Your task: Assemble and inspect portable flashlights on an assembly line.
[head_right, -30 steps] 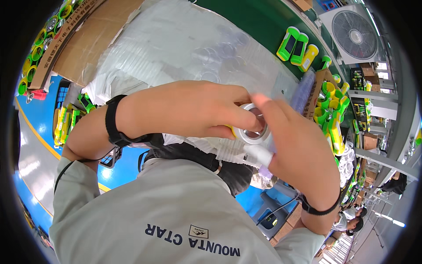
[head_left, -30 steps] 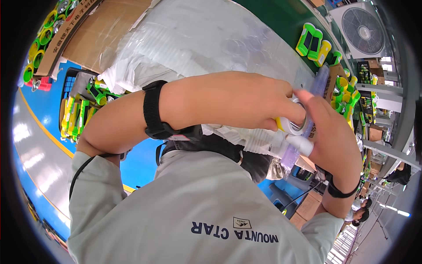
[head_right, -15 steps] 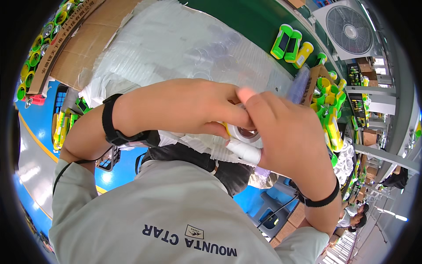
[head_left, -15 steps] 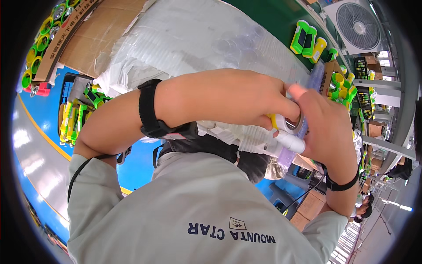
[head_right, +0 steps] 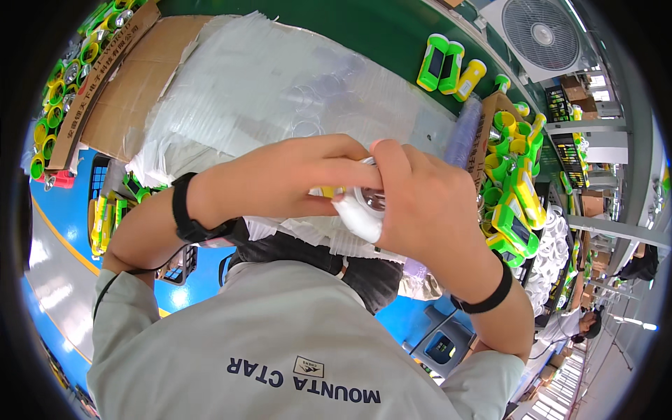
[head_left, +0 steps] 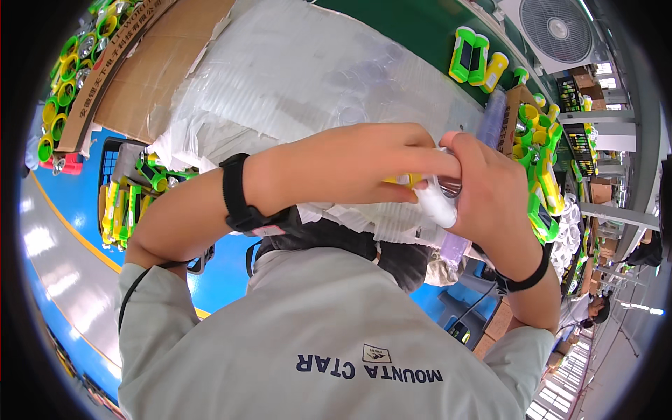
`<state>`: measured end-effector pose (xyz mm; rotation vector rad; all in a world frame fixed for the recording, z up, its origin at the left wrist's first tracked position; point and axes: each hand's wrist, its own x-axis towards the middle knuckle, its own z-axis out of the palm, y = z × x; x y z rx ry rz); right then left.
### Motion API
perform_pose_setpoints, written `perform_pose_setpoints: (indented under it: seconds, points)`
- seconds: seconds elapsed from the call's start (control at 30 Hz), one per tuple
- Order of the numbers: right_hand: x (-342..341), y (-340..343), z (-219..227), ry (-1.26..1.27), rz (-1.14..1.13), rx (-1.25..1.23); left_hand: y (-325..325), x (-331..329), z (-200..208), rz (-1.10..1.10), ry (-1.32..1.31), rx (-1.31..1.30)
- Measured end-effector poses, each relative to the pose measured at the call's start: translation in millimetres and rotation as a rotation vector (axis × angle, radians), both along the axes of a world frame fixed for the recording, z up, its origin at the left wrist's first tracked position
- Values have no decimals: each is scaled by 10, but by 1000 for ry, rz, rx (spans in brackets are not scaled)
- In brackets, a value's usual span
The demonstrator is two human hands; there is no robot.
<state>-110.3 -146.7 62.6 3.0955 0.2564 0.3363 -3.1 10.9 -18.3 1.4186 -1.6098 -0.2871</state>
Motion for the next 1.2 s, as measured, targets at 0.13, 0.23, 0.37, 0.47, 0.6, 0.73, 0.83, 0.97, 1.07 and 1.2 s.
perform_pose_setpoints:
  seconds: [0.13, 0.23, 0.37, 0.47, 0.6, 0.73, 0.83, 0.97, 1.07, 1.2]
  points:
    - [-79, -357, -102, -96, 215, 174, -98, 10, -264, -49, 488, -21]
    - [-183, -442, -193, -198, 288, 292, -134, -102, -26, -83, 357, 380]
    - [-328, -296, -220, -198, 10, 508, -145, -275, 40, 218, -25, 380]
    - [-448, -348, -255, -153, -209, 619, -159, -383, 203, 305, -171, 394]
    - [-647, -480, -455, -419, -15, 864, -192, -205, 391, -153, 229, 401]
    - [-725, -524, -502, -393, 173, 851, -263, -325, 478, -326, 390, 771]
    - [-826, -516, -504, -353, 37, 867, -296, -520, 604, -166, 278, 811]
    - [-908, -471, -447, -272, -185, 1061, -371, -597, 684, -25, 106, 827]
    - [-909, -531, -433, -310, -74, 1165, -388, -639, 649, -43, 212, 724]
    - [-813, -530, -334, -504, 478, 1204, -386, -673, 587, -252, 436, 661]
